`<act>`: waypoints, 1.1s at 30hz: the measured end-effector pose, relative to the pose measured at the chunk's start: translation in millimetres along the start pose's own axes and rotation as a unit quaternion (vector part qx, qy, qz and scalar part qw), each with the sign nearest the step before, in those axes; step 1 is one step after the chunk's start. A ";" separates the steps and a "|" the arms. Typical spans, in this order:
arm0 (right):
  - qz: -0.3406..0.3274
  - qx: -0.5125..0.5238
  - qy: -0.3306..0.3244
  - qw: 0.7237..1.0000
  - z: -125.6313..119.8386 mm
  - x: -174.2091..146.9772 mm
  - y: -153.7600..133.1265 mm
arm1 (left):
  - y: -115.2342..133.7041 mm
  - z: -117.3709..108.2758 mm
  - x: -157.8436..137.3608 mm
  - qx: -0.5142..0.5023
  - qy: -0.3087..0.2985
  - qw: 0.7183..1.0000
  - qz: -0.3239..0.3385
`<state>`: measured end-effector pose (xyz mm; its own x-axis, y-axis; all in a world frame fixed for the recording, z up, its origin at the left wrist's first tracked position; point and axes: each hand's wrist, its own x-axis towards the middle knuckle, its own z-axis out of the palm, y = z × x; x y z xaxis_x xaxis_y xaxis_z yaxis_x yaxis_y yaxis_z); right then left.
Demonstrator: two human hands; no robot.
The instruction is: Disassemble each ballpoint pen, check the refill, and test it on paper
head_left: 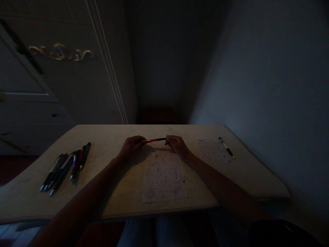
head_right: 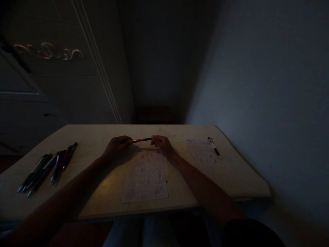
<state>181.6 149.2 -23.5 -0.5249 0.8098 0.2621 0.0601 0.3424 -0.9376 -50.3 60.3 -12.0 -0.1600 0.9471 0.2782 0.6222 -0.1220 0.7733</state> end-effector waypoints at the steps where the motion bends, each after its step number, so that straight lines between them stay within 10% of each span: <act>1: -0.001 -0.002 -0.007 1.000 0.0 -0.3 0.6 | -0.6 0.1 -0.1 0.009 0.000 1.000 0.009; 23: -0.160 -0.134 -0.066 0.976 -8.3 7.2 14.2 | -12.1 2.3 3.5 0.059 0.007 0.998 0.028; 33: -0.118 -0.164 -0.031 0.979 -6.6 6.7 17.8 | -6.5 -1.9 1.9 0.075 0.002 0.996 0.047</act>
<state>184.8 163.9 -37.0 -0.6063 0.6629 0.4393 0.1956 0.6597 -0.7256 -56.0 62.3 -15.5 -0.0988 0.9324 0.3477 0.7424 -0.1637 0.6497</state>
